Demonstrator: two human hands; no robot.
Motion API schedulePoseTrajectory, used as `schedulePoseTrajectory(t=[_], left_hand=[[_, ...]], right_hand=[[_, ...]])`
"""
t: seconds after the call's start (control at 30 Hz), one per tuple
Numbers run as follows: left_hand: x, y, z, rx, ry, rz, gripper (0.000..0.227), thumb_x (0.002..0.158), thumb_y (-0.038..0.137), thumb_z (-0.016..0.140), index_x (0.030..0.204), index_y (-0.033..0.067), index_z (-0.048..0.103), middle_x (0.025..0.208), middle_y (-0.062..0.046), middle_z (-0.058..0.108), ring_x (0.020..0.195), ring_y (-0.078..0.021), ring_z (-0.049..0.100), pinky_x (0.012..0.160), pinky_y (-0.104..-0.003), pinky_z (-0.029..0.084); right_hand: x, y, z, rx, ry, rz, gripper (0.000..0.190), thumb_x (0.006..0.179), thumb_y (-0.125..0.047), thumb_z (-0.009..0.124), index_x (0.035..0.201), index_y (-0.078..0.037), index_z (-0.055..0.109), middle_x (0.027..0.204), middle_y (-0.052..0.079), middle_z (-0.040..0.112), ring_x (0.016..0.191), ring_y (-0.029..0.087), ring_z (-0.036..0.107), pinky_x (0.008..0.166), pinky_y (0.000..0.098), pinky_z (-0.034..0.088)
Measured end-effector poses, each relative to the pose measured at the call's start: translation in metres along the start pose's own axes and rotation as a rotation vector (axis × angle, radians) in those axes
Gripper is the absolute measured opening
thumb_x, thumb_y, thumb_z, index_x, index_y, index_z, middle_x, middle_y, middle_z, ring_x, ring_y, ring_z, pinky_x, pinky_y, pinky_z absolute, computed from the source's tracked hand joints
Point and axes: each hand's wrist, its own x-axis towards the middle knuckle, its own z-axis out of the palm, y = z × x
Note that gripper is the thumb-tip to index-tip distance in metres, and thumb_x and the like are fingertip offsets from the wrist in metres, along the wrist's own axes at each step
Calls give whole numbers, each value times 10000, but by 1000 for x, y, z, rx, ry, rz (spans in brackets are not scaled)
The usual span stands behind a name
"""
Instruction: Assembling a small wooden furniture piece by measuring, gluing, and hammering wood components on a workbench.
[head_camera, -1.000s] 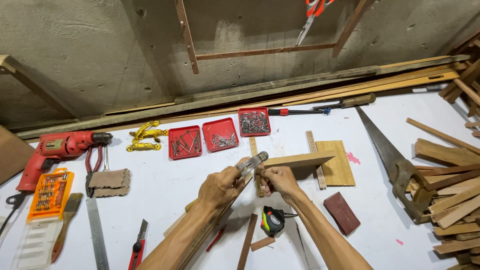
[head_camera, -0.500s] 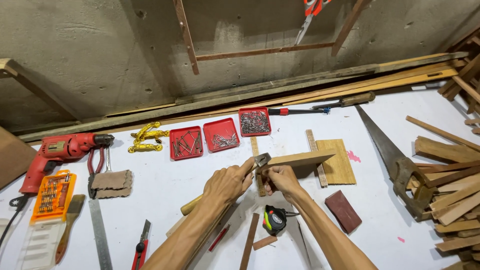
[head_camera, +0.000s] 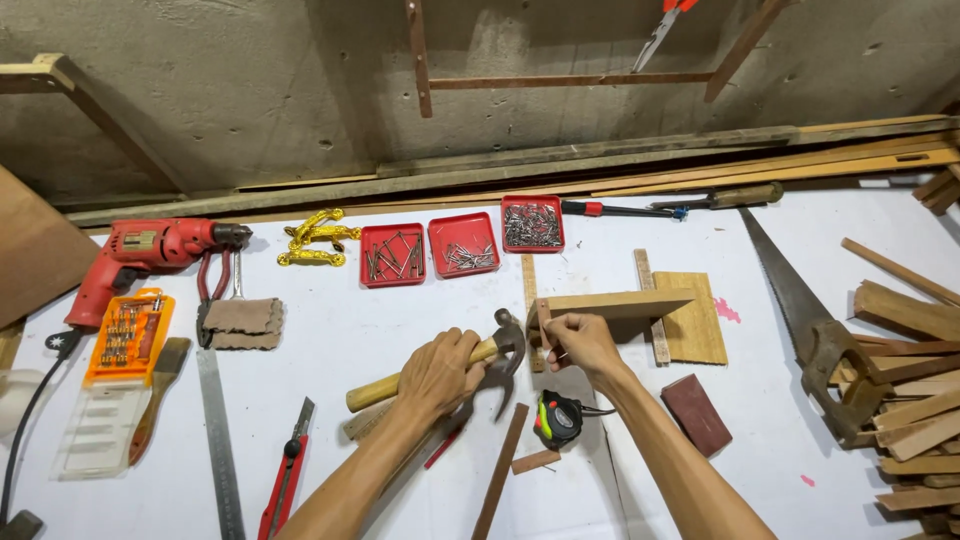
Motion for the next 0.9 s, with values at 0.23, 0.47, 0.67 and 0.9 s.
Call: schedulePoseTrajectory(t=[0.23,0.47,0.67,0.9], left_hand=[[-14,-29,39,54,-97,55,388,771,283,799,1041,74,614,977,-133,588,955,-315,586,802,-442,501],[1,-9,21,-10,-93,38,386,775,322,812,1027,69,665,962,-139,617,957,-327,595,842,-460,477],[44,35,16,-303,-30,-99,402,875,329,732,1150,43,668,913,-169,691,858,-350,664,784,-469,524],[87,68,49,-499,15,-254,506,889,357,729,1244,4,658,837,-193,751,801,-348,742,751,-450,580]], right_hand=[[-10,3,-2,-54,3,-49,221,962,-169,626,961,34,712,751,88,670,569,152,640,465,310,548],[-28,-7,-14,-246,-23,-116,275,952,-209,632,1065,13,751,827,91,739,621,147,693,505,304,576],[-22,-4,-59,-614,246,-309,279,905,-237,689,1040,-16,794,740,48,740,639,142,710,584,302,563],[-17,-17,-115,-792,404,-260,541,908,-226,653,1429,-95,590,673,126,692,590,225,634,586,415,532]])
